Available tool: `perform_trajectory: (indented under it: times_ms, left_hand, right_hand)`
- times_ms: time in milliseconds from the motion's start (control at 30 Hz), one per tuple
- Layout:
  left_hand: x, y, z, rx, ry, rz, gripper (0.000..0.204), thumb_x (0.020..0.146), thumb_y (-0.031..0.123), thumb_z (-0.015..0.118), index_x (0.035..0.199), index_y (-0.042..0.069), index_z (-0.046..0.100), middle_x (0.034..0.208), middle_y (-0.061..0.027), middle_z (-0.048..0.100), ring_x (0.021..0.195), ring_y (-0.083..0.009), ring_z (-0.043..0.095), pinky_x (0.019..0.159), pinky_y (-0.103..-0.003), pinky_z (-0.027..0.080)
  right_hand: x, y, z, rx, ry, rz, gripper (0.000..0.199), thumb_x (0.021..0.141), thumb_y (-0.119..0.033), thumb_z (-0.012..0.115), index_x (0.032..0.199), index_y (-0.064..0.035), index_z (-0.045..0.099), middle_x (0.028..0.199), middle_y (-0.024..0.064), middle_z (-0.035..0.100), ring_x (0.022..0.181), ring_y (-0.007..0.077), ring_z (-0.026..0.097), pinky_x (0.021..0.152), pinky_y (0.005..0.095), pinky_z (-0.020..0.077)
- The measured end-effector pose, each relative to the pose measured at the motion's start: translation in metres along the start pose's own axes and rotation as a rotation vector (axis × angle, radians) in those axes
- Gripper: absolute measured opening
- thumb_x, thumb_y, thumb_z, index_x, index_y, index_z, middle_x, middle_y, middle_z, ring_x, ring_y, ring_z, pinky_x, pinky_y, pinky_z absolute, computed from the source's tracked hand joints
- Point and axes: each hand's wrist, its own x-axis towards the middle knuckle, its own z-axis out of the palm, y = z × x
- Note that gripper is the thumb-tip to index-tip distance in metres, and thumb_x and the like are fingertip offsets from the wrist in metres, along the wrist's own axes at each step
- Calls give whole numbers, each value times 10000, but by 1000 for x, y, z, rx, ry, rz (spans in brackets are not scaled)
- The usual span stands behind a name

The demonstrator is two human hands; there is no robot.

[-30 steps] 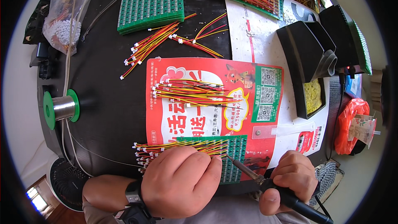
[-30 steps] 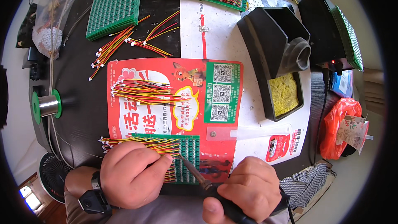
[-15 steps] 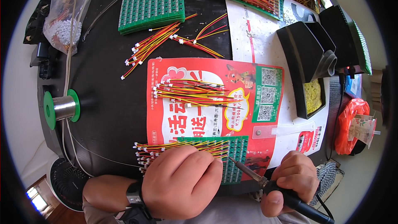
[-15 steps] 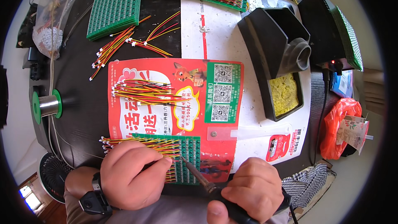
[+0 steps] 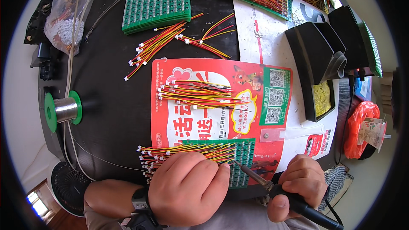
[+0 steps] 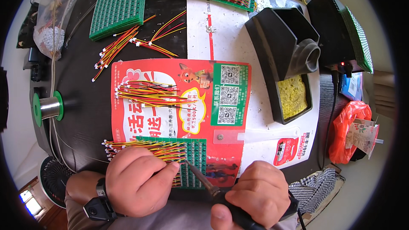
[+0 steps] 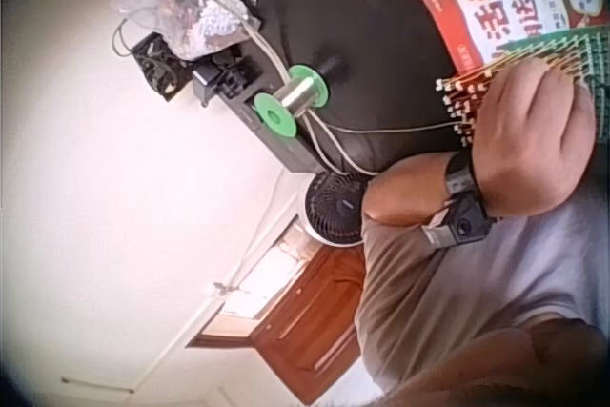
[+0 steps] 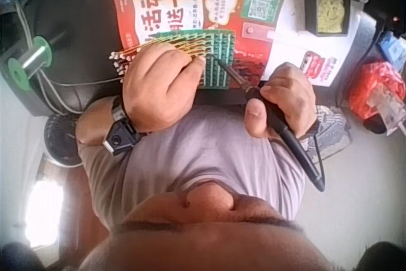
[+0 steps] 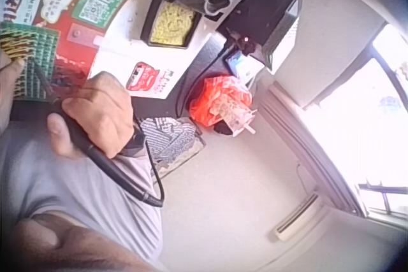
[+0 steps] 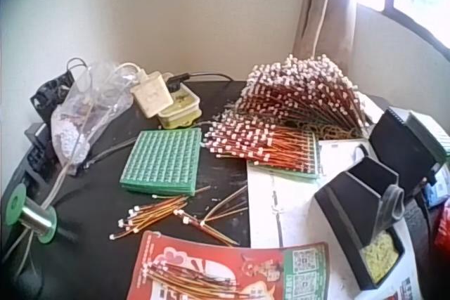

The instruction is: Soldering small electronic wires and components onto green circuit boards at a workstation.

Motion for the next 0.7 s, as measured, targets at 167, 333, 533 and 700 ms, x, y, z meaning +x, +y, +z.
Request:
perform_trajectory:
  times_ms: [167, 333, 533, 700]
  left_hand:
    - [0, -1, 0, -1, -9, 9, 218, 656, -43, 769, 871, -21, 740, 759, -61, 611, 646, -242, 589, 557, -348, 483]
    - [1, 0, 0, 4, -3, 13, 222, 650, -38, 763, 870, -22, 739, 752, -61, 611, 644, -243, 588, 555, -347, 481]
    - [1, 0, 0, 24, -12, 15, 219, 645, -38, 759, 862, -22, 738, 735, -59, 605, 640, -241, 585, 544, -346, 471]
    - [1, 0, 1, 16, -3, 2, 215, 644, -38, 761, 857, -19, 735, 736, -57, 608, 632, -241, 582, 544, -344, 468]
  right_hand:
    - [1, 1, -1, 0, -26, -5, 319, 833, -286, 745, 867, -48, 535, 572, 23, 498, 464, 136, 473, 434, 288, 348]
    - [1, -2, -2, -10, -30, 12, 323, 841, -294, 743, 867, -49, 534, 579, 23, 504, 464, 136, 471, 437, 290, 350]
    - [-4, 1, 1, 15, 78, -23, 292, 845, -276, 719, 851, -51, 533, 586, 22, 510, 463, 131, 487, 439, 280, 344]
    - [-1, 2, 0, 15, 48, -18, 273, 835, -253, 712, 840, -48, 531, 573, 24, 506, 450, 129, 483, 437, 278, 342]
